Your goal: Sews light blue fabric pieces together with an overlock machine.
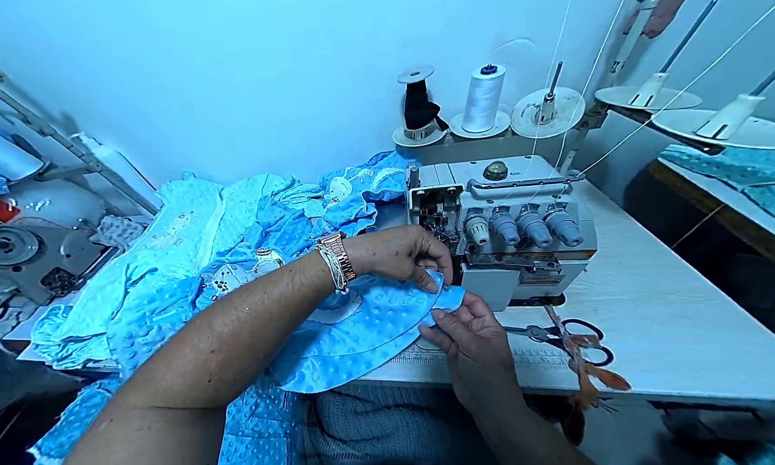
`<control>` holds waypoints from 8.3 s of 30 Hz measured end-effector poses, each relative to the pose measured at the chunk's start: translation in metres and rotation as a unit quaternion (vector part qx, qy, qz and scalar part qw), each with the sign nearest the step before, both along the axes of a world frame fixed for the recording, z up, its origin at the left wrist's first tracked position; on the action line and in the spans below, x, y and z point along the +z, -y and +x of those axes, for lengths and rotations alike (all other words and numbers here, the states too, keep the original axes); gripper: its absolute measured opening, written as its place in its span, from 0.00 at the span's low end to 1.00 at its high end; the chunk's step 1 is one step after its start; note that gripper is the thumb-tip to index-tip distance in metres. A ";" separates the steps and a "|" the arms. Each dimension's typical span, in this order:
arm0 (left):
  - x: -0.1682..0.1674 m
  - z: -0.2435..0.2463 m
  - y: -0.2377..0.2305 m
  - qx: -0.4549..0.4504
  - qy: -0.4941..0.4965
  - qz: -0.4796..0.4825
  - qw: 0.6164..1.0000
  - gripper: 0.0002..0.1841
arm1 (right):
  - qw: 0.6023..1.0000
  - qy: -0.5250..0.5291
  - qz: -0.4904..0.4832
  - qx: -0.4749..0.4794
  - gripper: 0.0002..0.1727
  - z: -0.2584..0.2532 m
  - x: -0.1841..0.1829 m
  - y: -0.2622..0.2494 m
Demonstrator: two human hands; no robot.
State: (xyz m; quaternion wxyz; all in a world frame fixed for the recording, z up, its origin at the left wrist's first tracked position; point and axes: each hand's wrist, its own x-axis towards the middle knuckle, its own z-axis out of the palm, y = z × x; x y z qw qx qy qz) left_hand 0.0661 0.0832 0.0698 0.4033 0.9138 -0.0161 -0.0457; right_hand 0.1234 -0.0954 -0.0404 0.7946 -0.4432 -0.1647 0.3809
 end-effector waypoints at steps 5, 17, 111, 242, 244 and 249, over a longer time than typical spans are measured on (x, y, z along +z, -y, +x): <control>0.003 -0.002 0.000 0.041 -0.019 -0.012 0.999 0.04 | 0.997 0.070 -0.003 -0.045 0.03 0.005 0.001 -0.008; 0.001 -0.004 -0.002 0.022 0.124 0.019 0.992 0.02 | 0.915 0.380 0.059 -0.124 0.08 0.015 -0.004 -0.022; -0.102 -0.043 0.054 0.226 0.231 0.373 0.869 0.26 | 0.970 0.241 -0.008 -0.041 0.15 -0.006 -0.052 -0.003; 0.014 -0.191 0.029 0.537 -0.035 0.269 0.799 0.10 | 0.933 0.285 -0.041 0.216 0.15 -0.049 -0.050 0.089; -0.016 -0.186 0.019 0.545 -0.006 0.368 0.753 0.13 | 0.915 0.325 -0.081 0.223 0.20 -0.060 -0.065 0.091; -0.053 -0.176 0.084 0.498 0.034 0.361 0.788 0.26 | 0.842 0.447 -0.108 0.280 0.21 -0.060 -0.074 0.096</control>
